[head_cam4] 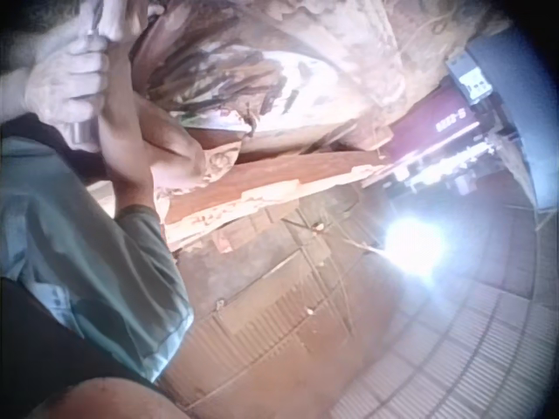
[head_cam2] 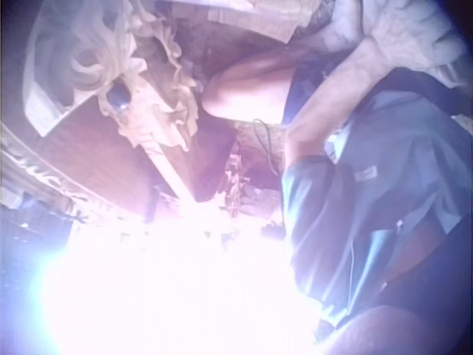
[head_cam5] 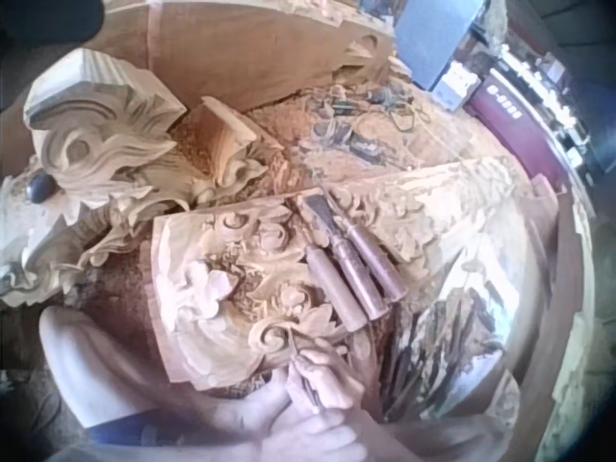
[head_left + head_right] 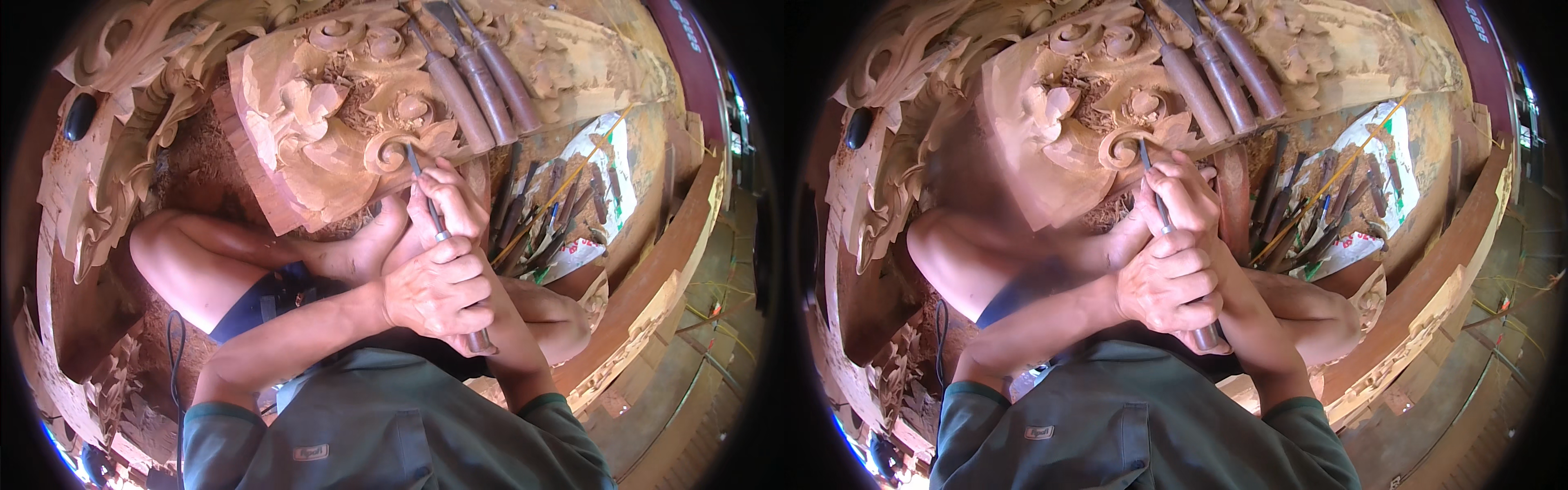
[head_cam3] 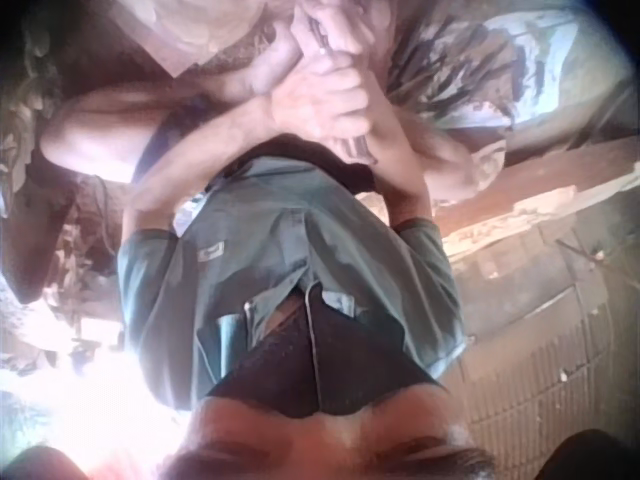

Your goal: The person carves a wooden panel using a chisel and mallet, shaping ornate floral patterns. They periodically switch to a smaller carving knife for finer details and clear away wood shavings by hand.

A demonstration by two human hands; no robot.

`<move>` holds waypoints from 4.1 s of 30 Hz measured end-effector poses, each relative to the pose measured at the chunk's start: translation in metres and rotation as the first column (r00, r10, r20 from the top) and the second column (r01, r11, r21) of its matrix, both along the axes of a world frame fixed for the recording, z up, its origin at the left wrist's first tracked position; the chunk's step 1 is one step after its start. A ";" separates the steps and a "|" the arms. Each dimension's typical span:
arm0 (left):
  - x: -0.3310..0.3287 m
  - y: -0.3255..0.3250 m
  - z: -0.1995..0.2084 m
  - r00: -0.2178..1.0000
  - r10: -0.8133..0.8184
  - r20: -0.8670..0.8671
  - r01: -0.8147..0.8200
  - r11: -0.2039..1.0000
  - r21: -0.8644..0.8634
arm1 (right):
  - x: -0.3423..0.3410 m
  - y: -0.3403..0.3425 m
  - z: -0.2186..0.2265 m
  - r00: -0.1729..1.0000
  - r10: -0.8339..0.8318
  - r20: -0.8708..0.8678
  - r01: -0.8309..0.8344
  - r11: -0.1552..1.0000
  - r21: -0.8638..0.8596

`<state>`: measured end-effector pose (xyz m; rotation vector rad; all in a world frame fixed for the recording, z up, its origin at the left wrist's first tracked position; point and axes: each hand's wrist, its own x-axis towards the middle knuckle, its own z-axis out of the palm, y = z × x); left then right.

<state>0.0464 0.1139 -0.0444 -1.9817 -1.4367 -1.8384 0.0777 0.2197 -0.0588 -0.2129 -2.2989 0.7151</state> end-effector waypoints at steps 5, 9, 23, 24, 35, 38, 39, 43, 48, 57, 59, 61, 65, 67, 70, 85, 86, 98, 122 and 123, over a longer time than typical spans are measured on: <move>0.002 0.006 0.004 0.999 0.033 0.029 -0.034 0.999 0.032 | 0.000 0.008 -0.008 0.998 0.042 -0.044 -0.044 0.998 -0.037; 0.012 0.004 -0.006 0.998 0.051 -0.038 -0.052 0.998 -0.027 | 0.004 0.013 -0.005 0.992 0.125 0.000 -0.124 0.992 0.020; 0.022 0.017 0.000 0.990 0.137 0.029 -0.136 0.990 -0.034 | 0.001 0.023 0.002 0.981 0.194 0.015 -0.191 0.975 -0.116; 0.022 0.017 -0.001 0.987 0.157 0.033 -0.155 0.987 -0.040 | 0.000 0.026 0.002 0.977 0.212 0.020 -0.210 0.974 -0.088; 0.041 0.030 0.000 0.977 0.205 0.052 -0.201 0.977 -0.076 | 0.018 0.046 0.000 0.941 0.326 0.086 -0.321 0.945 -0.070; 0.031 0.036 0.017 0.972 0.231 0.049 -0.225 0.970 -0.094 | 0.005 0.038 0.008 0.961 0.275 0.033 -0.263 0.944 -0.202; 0.030 0.038 0.018 0.963 0.258 0.076 -0.248 0.961 -0.121 | 0.002 0.035 0.008 0.967 0.248 0.053 -0.229 0.945 -0.235; 0.027 0.034 0.008 0.968 0.244 0.053 -0.238 0.966 -0.100 | -0.001 0.041 0.004 0.950 0.305 0.068 -0.292 0.944 -0.155; 0.018 0.009 0.012 0.993 0.023 0.117 -0.019 0.999 -0.035 | 0.009 0.022 -0.002 0.986 0.162 -0.046 -0.163 0.986 -0.017; -0.002 -0.003 0.016 0.983 -0.024 0.184 0.022 1.000 0.013 | -0.001 -0.008 -0.002 0.996 -0.089 -0.012 0.089 0.996 -0.013; -0.011 -0.001 0.018 0.984 -0.028 0.173 0.024 0.999 0.026 | 0.002 -0.012 -0.005 0.992 -0.127 -0.002 0.126 0.990 -0.056; -0.001 -0.007 0.013 0.985 -0.045 0.168 0.050 0.998 -0.025 | 0.007 -0.013 -0.015 0.995 -0.101 -0.006 0.101 0.993 -0.064; -0.017 -0.003 0.029 0.980 -0.025 0.197 0.025 1.000 0.000 | -0.001 -0.022 -0.003 0.974 -0.212 0.076 0.223 0.956 -0.193; -0.018 -0.002 0.021 0.985 -0.031 0.170 0.028 0.999 0.020 | -0.006 -0.027 0.002 0.966 -0.232 0.113 0.253 0.940 -0.230; -0.015 -0.004 0.026 0.963 -0.062 0.262 0.053 0.998 0.043 | 0.004 -0.024 -0.006 0.986 -0.162 0.047 0.168 0.974 -0.152; -0.030 -0.005 0.034 0.957 -0.081 0.279 0.062 0.995 0.078 | -0.002 -0.036 0.009 0.953 -0.287 0.095 0.296 0.949 -0.107; -0.031 -0.005 0.029 0.962 -0.093 0.255 0.071 0.993 0.093 | -0.006 -0.041 0.013 0.931 -0.350 0.102 0.358 0.931 -0.077; -0.026 -0.009 0.024 0.975 -0.106 0.193 0.096 0.993 0.063 | 0.000 -0.028 0.019 0.969 -0.159 0.191 0.174 0.982 -0.067; -0.034 -0.001 0.029 0.948 -0.170 0.270 0.142 0.982 0.122 | 0.020 -0.033 0.009 0.888 -0.347 0.301 0.331 0.938 0.104; -0.035 -0.002 0.034 0.939 -0.165 0.302 0.147 0.986 0.083 | 0.020 -0.033 0.009 0.889 -0.334 0.314 0.354 0.935 -0.007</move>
